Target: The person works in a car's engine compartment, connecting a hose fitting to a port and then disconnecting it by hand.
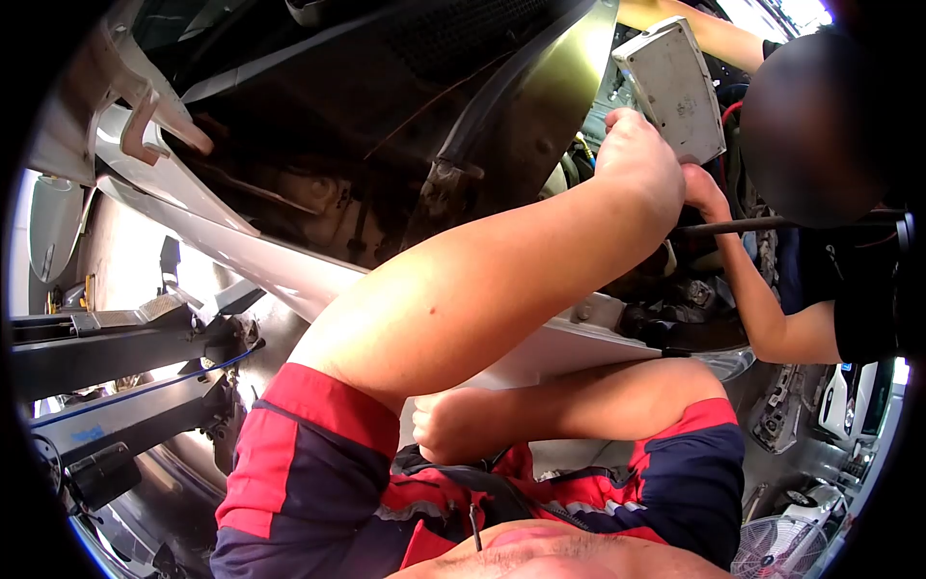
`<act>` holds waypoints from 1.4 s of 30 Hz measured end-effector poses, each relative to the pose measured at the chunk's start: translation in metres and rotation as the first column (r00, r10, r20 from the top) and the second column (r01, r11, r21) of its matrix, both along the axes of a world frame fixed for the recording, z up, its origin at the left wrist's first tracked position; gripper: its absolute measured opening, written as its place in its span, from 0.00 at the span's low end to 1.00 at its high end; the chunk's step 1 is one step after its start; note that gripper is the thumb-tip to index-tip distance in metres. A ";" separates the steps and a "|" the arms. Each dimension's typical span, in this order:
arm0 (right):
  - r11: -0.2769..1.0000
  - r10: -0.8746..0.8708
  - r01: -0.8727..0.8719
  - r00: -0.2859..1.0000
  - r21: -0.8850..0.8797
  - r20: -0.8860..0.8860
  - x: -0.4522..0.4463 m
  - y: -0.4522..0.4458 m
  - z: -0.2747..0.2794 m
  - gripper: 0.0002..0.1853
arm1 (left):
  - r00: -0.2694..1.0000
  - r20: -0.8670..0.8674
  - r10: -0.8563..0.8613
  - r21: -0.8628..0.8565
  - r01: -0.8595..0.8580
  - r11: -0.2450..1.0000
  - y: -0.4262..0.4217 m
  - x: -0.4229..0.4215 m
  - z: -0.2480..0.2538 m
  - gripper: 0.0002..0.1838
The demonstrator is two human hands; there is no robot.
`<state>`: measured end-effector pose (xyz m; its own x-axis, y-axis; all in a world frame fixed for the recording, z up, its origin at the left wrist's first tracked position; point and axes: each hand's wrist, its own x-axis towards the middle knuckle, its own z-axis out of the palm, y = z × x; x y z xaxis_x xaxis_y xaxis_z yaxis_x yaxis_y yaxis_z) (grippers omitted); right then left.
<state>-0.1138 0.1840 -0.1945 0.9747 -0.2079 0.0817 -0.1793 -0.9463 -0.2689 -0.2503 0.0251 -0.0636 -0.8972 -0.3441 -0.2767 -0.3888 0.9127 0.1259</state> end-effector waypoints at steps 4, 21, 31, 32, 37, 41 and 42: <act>1.000 -0.009 0.009 0.999 0.003 0.032 0.000 0.000 -0.002 0.09 | 0.993 0.039 -0.107 -0.097 0.110 0.989 -0.001 -0.002 0.000 0.26; 1.000 -0.019 0.018 0.999 0.018 0.038 -0.001 -0.001 0.001 0.09 | 0.984 -0.175 0.039 -0.068 -0.051 0.996 0.002 0.004 -0.004 0.13; 1.000 -0.021 0.021 0.999 -0.002 0.042 0.000 -0.001 0.000 0.09 | 0.992 -0.124 -0.004 -0.105 -0.010 0.994 0.001 0.003 -0.002 0.13; 1.000 -0.021 0.021 0.999 0.003 0.041 0.000 -0.001 0.000 0.09 | 0.993 -0.118 -0.008 -0.102 -0.005 0.995 0.000 0.003 -0.002 0.13; 1.000 -0.019 0.019 0.999 0.000 0.043 0.001 -0.002 0.000 0.08 | 0.978 -0.199 0.056 -0.068 -0.071 0.995 0.001 0.004 -0.006 0.13; 1.000 -0.019 0.019 0.999 0.004 0.043 0.001 -0.002 -0.002 0.08 | 0.967 -0.233 0.101 -0.026 -0.110 0.994 0.001 0.005 -0.005 0.13; 1.000 -0.019 0.019 0.999 0.005 0.040 0.001 -0.002 -0.002 0.08 | 0.965 -0.239 0.112 -0.023 -0.120 0.992 0.001 0.005 -0.005 0.13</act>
<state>-0.1128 0.1822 -0.1965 0.9665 -0.2271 0.1194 -0.1865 -0.9414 -0.2810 -0.2450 0.0265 -0.0684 -0.8889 -0.4557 -0.0466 -0.4556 0.8688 0.1939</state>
